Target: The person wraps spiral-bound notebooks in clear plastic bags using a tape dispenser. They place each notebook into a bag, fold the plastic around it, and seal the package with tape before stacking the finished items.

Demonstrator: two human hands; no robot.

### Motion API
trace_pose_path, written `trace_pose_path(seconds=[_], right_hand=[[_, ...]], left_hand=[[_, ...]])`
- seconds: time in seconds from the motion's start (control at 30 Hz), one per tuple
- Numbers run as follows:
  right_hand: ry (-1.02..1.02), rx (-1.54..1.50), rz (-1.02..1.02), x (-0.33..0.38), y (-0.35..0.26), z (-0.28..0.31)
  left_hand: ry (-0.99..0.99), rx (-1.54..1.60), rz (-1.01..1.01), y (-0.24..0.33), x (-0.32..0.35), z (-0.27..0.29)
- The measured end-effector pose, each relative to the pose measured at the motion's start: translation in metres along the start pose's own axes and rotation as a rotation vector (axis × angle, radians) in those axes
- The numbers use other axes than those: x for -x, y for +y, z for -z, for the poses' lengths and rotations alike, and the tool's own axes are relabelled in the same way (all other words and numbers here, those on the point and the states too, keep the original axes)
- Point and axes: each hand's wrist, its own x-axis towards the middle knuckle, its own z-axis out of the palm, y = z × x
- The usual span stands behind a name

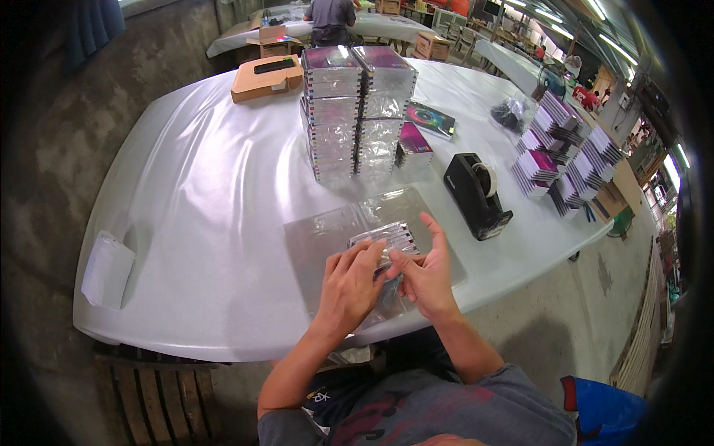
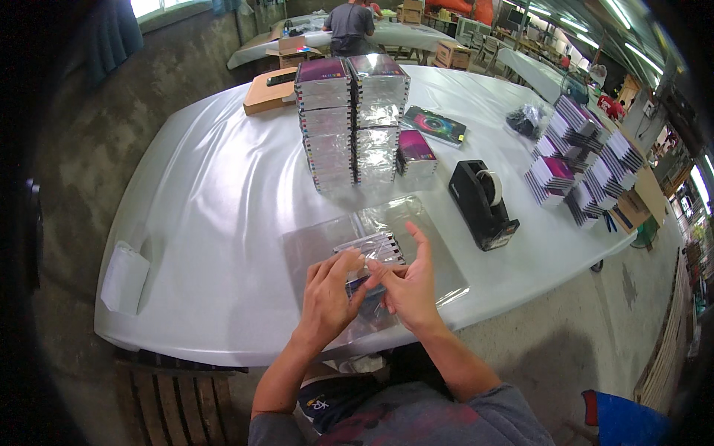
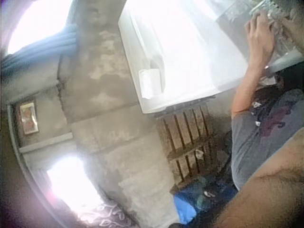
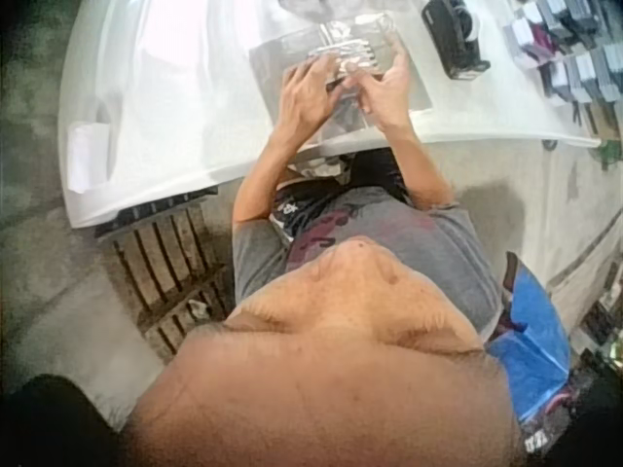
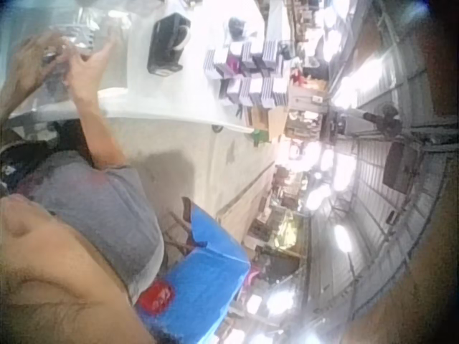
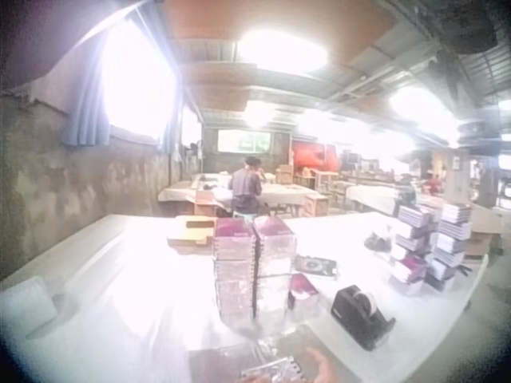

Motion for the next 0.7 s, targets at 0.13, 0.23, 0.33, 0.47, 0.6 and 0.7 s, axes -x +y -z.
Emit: trace_pose_path(seconds=[0.13,0.23,0.33,0.47,0.6,0.7], right_hand=[[0.006,0.014,-0.010,0.000,0.002,-0.001],[0.027,-0.002,-0.031,0.001,0.008,0.001],[0.016,-0.058,-0.048,0.003,0.015,0.004],[0.014,-0.054,-0.031,0.005,0.017,0.003],[0.021,0.114,0.094,0.007,0.023,0.008],[0.065,0.182,0.384,-0.002,0.055,0.014]], left_hand=[[-0.059,-0.048,-0.041,0.001,-0.003,0.005],[-0.112,-0.100,-0.092,-0.001,-0.002,0.007],[-0.122,-0.127,-0.055,0.002,0.001,0.004],[-0.251,-0.212,0.119,0.013,-0.003,0.011],[-0.239,-0.199,0.061,0.010,-0.008,0.020],[-0.292,-0.134,0.037,0.013,-0.018,0.026]])
